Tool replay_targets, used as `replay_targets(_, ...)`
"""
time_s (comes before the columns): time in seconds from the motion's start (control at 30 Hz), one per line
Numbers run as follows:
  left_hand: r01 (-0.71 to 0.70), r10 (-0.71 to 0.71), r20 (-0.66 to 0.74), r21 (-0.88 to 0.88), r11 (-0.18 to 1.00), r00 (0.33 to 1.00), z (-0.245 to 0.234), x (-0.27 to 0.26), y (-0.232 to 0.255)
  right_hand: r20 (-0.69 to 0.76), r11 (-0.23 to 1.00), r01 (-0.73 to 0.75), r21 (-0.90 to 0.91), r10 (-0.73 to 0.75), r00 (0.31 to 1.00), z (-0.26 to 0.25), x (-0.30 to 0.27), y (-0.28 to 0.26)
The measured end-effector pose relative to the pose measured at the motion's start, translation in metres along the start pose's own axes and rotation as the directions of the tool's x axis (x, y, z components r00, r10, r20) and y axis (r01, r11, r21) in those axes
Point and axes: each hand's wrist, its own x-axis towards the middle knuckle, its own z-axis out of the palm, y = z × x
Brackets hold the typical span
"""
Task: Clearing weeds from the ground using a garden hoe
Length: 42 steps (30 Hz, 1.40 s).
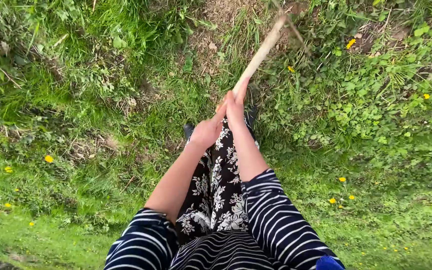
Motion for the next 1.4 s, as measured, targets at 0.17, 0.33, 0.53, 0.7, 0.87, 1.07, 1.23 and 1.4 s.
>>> replay_targets(0.17,0.000,-0.007,-0.103,-0.068,0.998,0.995,-0.040,0.045,0.030,0.160,0.992,-0.045,0.121,0.025,0.987,-0.003,0.057,-0.029)
replay_targets(0.33,0.063,-0.069,-0.094,-0.067,0.996,0.993,-0.040,0.053,0.031,0.164,0.991,-0.078,0.108,0.060,0.985,0.003,0.073,-0.007)
replay_targets(0.53,0.187,-0.189,0.003,-0.175,0.967,0.982,-0.021,0.003,0.014,0.092,0.985,-0.168,-0.034,0.171,0.981,0.014,0.029,0.023)
replay_targets(0.7,0.220,-0.224,0.036,-0.386,0.896,0.974,0.039,-0.026,-0.052,0.125,0.951,-0.247,-0.187,0.272,0.954,0.022,-0.016,0.087)
replay_targets(0.87,0.228,-0.223,0.045,-0.243,0.943,0.974,0.092,-0.056,-0.115,0.072,0.894,-0.335,-0.297,0.371,0.926,0.042,-0.084,0.092)
replay_targets(1.07,0.261,-0.244,0.098,-0.234,0.937,0.965,0.140,-0.119,-0.161,-0.035,0.778,-0.452,-0.437,0.487,0.873,0.050,-0.153,0.143)
replay_targets(1.23,0.414,-0.356,0.253,-0.229,0.881,0.899,0.198,-0.165,-0.210,-0.031,0.753,-0.521,-0.403,0.557,0.830,0.049,-0.211,0.221)
replay_targets(1.4,0.459,-0.387,0.291,-0.246,0.854,0.875,0.184,-0.219,-0.182,-0.133,0.636,-0.668,-0.387,0.678,0.723,0.058,-0.253,0.145)
